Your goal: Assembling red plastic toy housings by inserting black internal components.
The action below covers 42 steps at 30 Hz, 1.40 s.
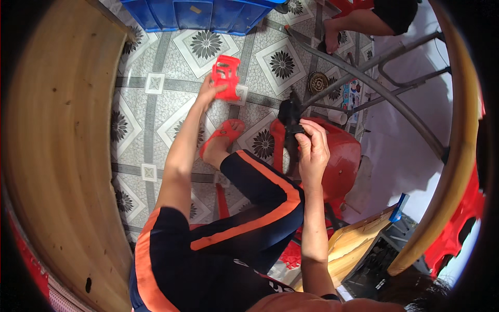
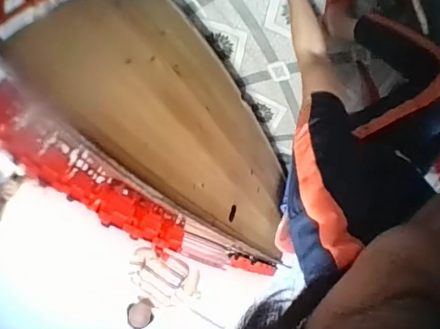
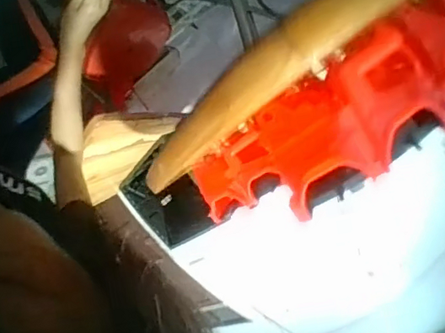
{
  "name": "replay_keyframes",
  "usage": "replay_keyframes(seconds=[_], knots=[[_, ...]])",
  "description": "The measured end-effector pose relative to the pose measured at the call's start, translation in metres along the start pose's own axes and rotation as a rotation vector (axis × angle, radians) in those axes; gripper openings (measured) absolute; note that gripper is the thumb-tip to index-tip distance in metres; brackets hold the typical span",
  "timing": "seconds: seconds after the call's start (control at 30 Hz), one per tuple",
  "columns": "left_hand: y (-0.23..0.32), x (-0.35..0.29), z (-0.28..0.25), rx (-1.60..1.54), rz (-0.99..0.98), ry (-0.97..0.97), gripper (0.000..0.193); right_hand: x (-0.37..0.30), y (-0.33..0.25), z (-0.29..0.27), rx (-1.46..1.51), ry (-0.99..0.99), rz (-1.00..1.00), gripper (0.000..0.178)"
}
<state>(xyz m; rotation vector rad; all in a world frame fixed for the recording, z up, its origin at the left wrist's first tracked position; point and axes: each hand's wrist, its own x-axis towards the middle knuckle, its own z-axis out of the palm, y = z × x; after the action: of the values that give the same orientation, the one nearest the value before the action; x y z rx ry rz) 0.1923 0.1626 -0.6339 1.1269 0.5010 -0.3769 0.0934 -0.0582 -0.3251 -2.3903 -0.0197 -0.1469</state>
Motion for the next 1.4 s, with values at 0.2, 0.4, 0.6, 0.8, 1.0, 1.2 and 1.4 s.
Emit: replay_keyframes(seconds=[0.2,0.4,0.6,0.8,1.0,1.2,1.4], knots=[[0.092,-0.198,0.031,-0.276,0.112,-0.485,0.094,-0.065,-0.047,-0.032,-0.268,0.059,-0.433,0.034],[0.152,-0.339,0.101,-0.137,0.197,-0.738,0.112,-0.143,-0.094,-0.092,-0.383,0.317,-0.491,0.036],[0.156,-0.414,0.160,-0.044,0.164,-0.907,0.119,-0.211,-0.109,-0.148,-0.492,0.466,-0.432,0.036],[0.136,-0.458,0.199,0.076,0.087,-1.051,0.124,-0.273,-0.112,-0.181,-0.539,0.578,-0.285,0.036],[0.109,-0.521,0.245,0.174,0.082,-1.105,0.099,-0.322,-0.096,-0.232,-0.213,0.929,-0.238,0.049],[0.085,-0.602,0.280,0.216,0.196,-1.207,0.096,-0.360,-0.090,-0.269,0.645,0.846,0.086,0.053],[0.053,-0.639,0.288,0.261,0.491,-1.245,0.074,-0.430,-0.109,-0.287,0.822,0.869,-0.091,0.059]])
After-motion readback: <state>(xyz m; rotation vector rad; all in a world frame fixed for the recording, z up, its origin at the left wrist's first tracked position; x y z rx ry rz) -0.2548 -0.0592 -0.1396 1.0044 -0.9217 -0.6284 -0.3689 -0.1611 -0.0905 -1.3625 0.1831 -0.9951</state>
